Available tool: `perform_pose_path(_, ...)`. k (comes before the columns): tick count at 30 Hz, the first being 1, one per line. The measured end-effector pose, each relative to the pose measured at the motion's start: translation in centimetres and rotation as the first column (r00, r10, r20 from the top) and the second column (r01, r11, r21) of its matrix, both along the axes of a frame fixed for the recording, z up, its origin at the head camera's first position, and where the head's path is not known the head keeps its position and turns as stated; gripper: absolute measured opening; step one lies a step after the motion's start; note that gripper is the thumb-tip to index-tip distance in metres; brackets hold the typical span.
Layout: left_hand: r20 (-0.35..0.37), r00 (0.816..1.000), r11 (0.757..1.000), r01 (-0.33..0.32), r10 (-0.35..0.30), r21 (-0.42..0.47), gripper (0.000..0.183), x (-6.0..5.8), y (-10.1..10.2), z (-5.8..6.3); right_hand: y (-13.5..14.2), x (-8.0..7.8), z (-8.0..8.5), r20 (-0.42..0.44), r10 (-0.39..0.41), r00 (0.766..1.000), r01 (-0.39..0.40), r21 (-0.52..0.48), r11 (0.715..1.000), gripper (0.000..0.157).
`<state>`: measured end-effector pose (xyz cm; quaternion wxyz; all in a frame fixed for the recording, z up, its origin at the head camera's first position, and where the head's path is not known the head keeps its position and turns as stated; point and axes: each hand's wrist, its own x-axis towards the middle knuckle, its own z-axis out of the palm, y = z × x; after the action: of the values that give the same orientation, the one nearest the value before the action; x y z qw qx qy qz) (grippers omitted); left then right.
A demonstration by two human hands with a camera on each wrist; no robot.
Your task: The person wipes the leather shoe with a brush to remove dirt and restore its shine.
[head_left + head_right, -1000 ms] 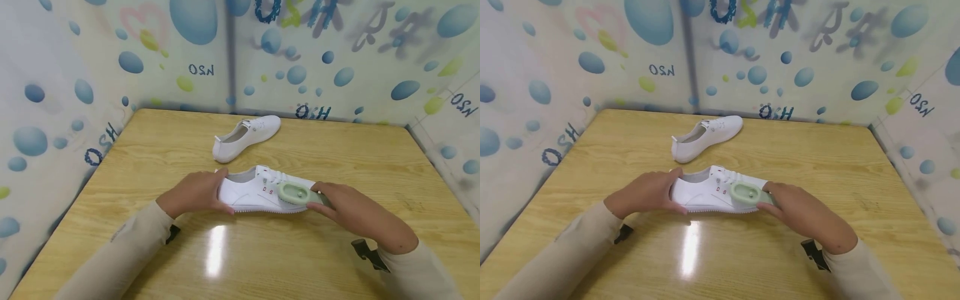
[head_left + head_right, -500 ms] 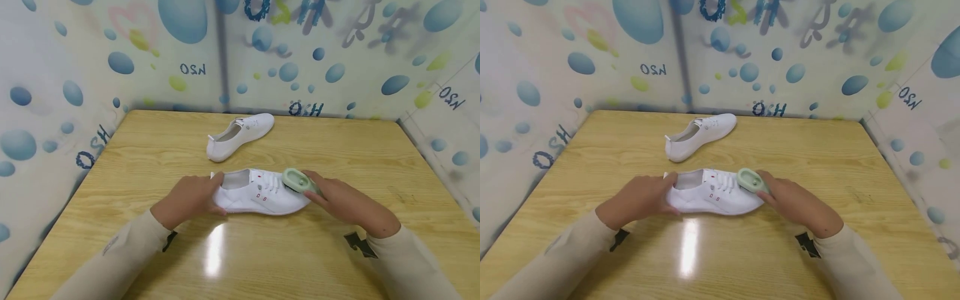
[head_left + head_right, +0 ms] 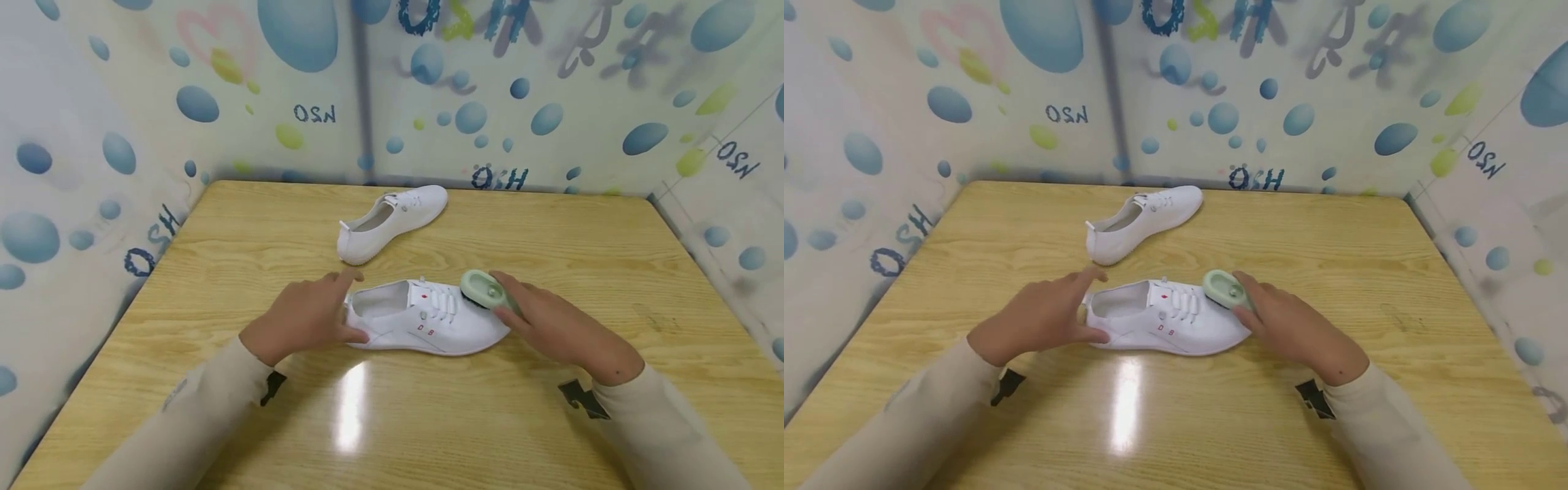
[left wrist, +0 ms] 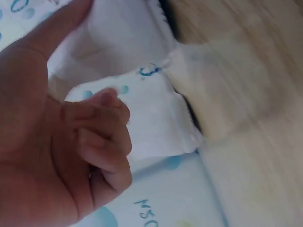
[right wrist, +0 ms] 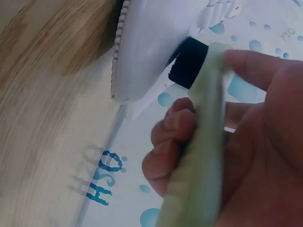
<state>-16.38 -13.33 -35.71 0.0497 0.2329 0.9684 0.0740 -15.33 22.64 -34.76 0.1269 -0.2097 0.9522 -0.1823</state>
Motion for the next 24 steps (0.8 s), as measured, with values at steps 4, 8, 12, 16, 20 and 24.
perform_pose_path(4,0.106,0.994,1.0,0.004,-0.004,-0.005,0.082,-0.6,-0.4,-0.9,-0.2,-0.1,0.0,-0.033,-0.029,0.999,0.03,0.025,0.999,0.064)
perform_pose_path(8,0.161,0.987,0.999,0.012,-0.017,0.032,0.071,-0.9,-0.5,-1.5,0.0,-0.2,0.3,-0.074,-0.029,0.997,0.035,0.079,0.996,0.063)
perform_pose_path(12,0.163,0.986,0.998,0.015,-0.025,0.059,0.068,-1.0,-0.6,-1.8,0.7,-0.2,0.7,-0.1,-0.02,0.995,0.033,0.134,0.99,0.059)
perform_pose_path(16,0.175,0.984,0.997,0.017,-0.031,0.078,0.067,-1.0,-0.6,-1.9,1.2,-0.2,1.1,-0.076,-0.011,0.997,0.022,0.136,0.99,0.057)
perform_pose_path(20,0.188,0.982,0.996,0.012,-0.029,0.092,0.064,-1.0,-0.6,-2.0,1.3,0.0,1.2,-0.032,0.021,0.999,-0.017,0.106,0.994,0.058)
perform_pose_path(24,0.191,0.981,0.995,0.011,-0.029,0.097,0.063,-1.1,-0.7,-2.1,0.8,0.1,0.9,-0.022,0.075,0.997,-0.073,0.073,0.995,0.056)
